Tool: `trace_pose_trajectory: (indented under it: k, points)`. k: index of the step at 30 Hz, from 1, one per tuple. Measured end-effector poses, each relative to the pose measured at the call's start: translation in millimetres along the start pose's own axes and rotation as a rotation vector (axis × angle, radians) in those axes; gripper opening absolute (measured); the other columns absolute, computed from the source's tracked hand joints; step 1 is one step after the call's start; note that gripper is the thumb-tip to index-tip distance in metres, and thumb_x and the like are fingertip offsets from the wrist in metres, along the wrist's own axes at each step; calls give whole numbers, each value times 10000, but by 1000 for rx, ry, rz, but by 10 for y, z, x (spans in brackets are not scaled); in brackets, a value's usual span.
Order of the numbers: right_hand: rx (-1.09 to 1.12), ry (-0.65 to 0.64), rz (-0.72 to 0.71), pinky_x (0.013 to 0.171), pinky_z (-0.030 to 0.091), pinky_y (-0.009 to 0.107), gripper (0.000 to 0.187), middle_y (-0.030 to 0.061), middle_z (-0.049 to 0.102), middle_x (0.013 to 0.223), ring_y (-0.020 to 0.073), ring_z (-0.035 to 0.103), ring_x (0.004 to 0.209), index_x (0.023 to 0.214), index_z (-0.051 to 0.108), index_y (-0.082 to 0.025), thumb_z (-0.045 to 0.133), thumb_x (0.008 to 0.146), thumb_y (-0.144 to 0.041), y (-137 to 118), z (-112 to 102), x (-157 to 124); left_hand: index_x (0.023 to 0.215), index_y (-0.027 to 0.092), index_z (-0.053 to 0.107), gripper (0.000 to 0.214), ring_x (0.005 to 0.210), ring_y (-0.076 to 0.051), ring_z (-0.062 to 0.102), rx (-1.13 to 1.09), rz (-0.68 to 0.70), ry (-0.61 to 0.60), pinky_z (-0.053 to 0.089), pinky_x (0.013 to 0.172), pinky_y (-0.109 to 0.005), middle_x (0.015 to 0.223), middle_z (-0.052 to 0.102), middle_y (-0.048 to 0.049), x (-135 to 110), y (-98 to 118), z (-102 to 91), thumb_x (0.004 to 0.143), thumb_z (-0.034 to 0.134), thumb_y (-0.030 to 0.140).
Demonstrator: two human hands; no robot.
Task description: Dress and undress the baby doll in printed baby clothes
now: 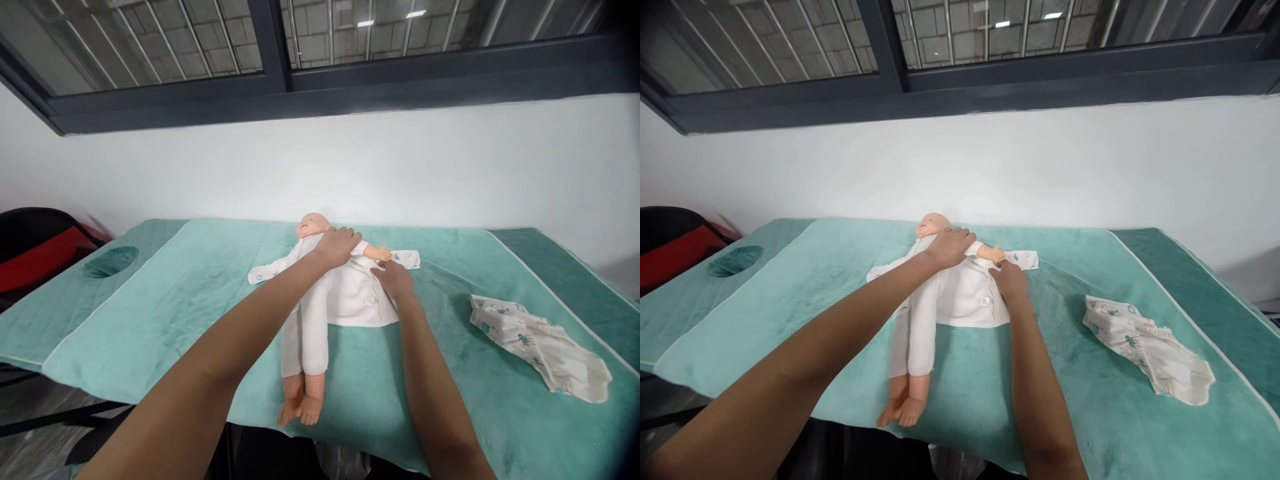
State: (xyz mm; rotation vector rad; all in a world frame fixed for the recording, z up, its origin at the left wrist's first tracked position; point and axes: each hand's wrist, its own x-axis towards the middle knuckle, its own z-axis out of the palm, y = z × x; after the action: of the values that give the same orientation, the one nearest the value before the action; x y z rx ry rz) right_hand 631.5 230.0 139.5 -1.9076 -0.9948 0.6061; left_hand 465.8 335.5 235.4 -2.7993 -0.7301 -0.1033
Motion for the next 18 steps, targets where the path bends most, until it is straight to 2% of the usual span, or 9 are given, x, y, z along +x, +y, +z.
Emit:
trace_pose_trajectory:
  k: [2, 5, 8, 11, 14, 16, 18]
  points:
    - [171, 17, 14, 899, 424, 352, 203, 82, 714, 918, 280, 620, 1028, 812, 666, -181, 738, 702, -336, 9, -51, 41, 1171, 129, 567, 288, 1052, -288, 584, 12, 8, 2, 395, 884, -416, 1141, 637, -151, -7, 16, -1, 883, 567, 137]
    - [381, 17, 15, 734, 469, 320, 353, 34, 670, 781, 219, 615, 808, 761, 581, -206, 648, 765, -552, 1, -151, 92, 1189, 137, 567, 303, 1056, -283, 579, 45, 15, -18, 395, 890, -415, 1147, 635, -147, -14, 37, 9, 887, 551, 130]
    - [657, -13, 27, 603, 476, 314, 480, -4, 595, 684, 180, 558, 639, 744, 501, -233, 637, 729, -693, -29, -215, 109, 1208, 159, 582, 353, 1079, -290, 565, 85, 15, -72, 377, 937, -446, 1158, 636, -146, 0, 68, 44, 875, 509, 67]
    - [909, -72, -2, 567, 488, 306, 464, -19, 562, 661, 160, 537, 596, 755, 509, -231, 733, 702, -635, -95, -221, 75, 1151, 140, 630, 352, 1147, -328, 530, -27, -111, -88, 322, 1018, -506, 1172, 633, -177, 55, 155, 123, 848, 499, 19]
    - [1092, -180, -93, 579, 510, 286, 382, -24, 587, 699, 147, 561, 614, 807, 542, -225, 791, 730, -505, -209, -178, -11, 1145, 97, 635, 326, 1204, -359, 505, -197, -237, -41, 278, 1069, -548, 1216, 608, -221, 150, 307, 237, 852, 508, 31]
    - [1093, -267, -149, 594, 519, 275, 345, -16, 624, 759, 151, 590, 654, 888, 574, -228, 780, 760, -474, -298, -132, -80, 1193, 79, 611, 337, 1206, -358, 515, -288, -250, -16, 309, 1064, -545, 1264, 580, -236, 224, 397, 310, 861, 552, 82]
    - [1049, -369, -195, 613, 523, 267, 391, -2, 658, 846, 156, 613, 705, 1036, 607, -238, 783, 761, -453, -377, -85, -141, 1195, 91, 608, 334, 1157, -320, 558, -411, -239, -9, 383, 1029, -510, 1254, 593, -205, 291, 421, 363, 871, 616, 173]
